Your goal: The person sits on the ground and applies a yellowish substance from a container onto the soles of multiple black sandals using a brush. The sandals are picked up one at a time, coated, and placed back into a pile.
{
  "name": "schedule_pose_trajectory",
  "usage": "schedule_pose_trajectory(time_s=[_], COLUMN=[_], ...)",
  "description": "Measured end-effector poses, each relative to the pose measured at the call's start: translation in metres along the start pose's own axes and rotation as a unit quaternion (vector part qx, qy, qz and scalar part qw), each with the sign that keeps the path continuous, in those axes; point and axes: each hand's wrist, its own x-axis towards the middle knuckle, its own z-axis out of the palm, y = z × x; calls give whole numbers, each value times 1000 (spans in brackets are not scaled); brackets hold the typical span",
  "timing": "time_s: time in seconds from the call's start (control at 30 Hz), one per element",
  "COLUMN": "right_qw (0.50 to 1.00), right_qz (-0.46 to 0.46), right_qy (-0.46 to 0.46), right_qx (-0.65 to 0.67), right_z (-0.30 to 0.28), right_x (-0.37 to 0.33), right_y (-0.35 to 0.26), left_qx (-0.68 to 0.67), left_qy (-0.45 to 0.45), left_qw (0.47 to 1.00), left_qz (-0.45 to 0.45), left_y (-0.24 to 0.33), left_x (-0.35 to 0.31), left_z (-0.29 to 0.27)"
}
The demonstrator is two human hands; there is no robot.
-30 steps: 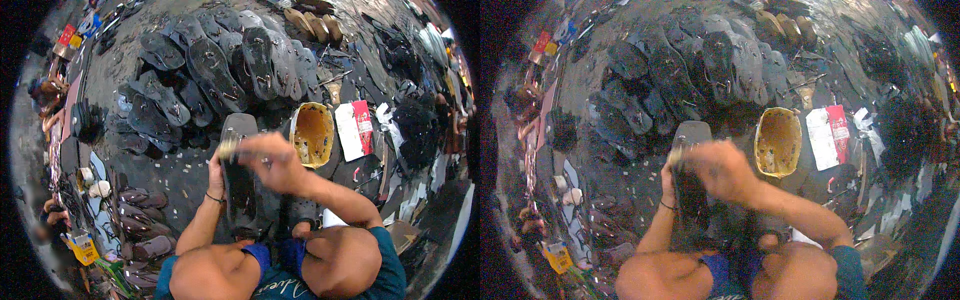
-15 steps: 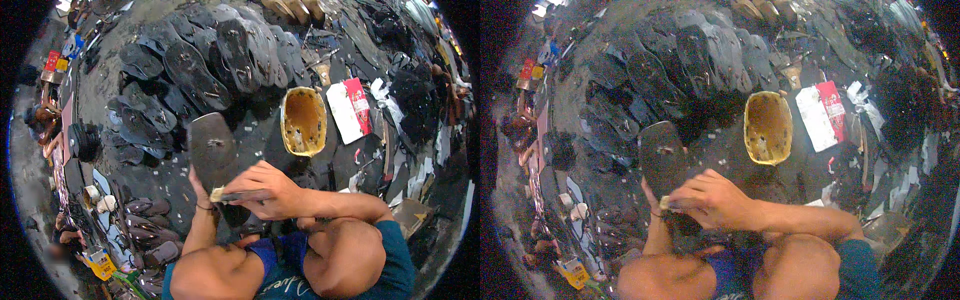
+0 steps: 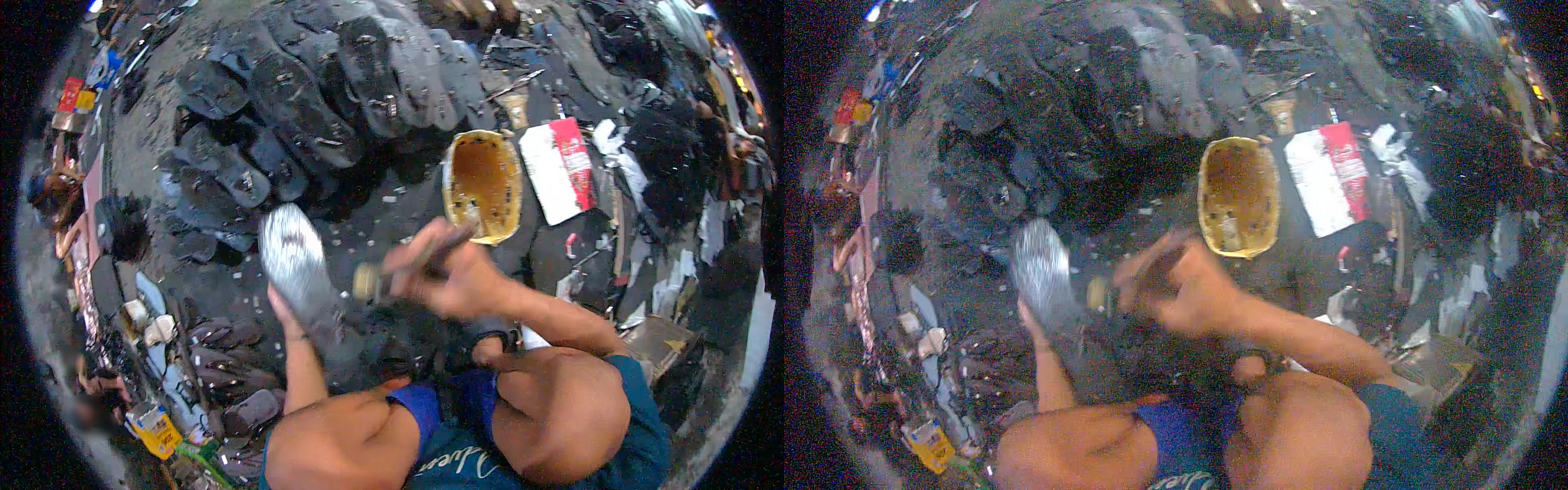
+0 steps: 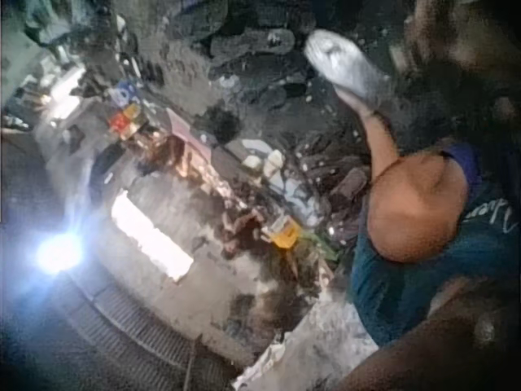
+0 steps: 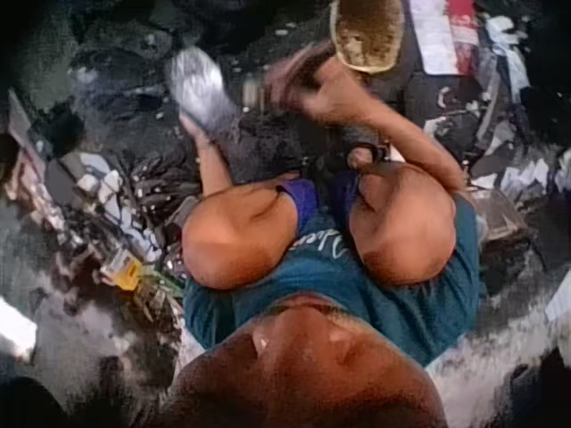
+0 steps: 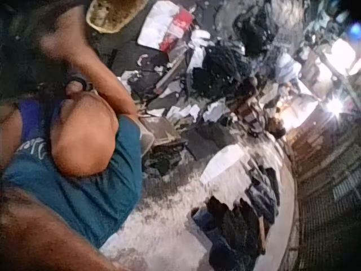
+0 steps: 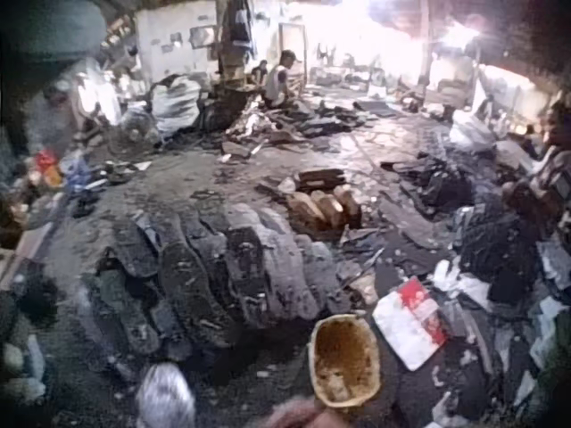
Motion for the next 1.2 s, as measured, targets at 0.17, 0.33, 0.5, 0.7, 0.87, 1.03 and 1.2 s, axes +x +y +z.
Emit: schedule_pose_trajectory(time_s=[0.17, 0.33, 0.5, 0.7, 0.87, 1.03, 1.2], right_qw=[757, 820, 773, 983, 950, 924, 936], right_qz=[74, -56, 329, 67, -217, -303, -294], right_qy=[232, 423, -9, 125, 28, -14, 12], right_qx=[-606, -382, -543, -115, -222, -235, -195], right_z=[-125, -102, -101, -44, 2, 9, 15], right_x=[-3, -4, -85, -19, 62, 39, 23], right_y=[90, -9, -14, -62, -35, -28, -36], left_qx=[-63, -87, -133, -129, -207, -247, -319], left_qy=[-94, -109, -170, -285, -455, -418, -491], left_qw=[989, 981, 962, 947, 865, 873, 800], left_qz=[-92, -138, -165, -67, -36, -49, -132], left_y=[-33, -38, -26, -11, 9, 26, 49], left_x=[-41, -62, -68, -19, -46, -60, -46], left_z=[-68, -89, -82, 25, 77, 74, 79])
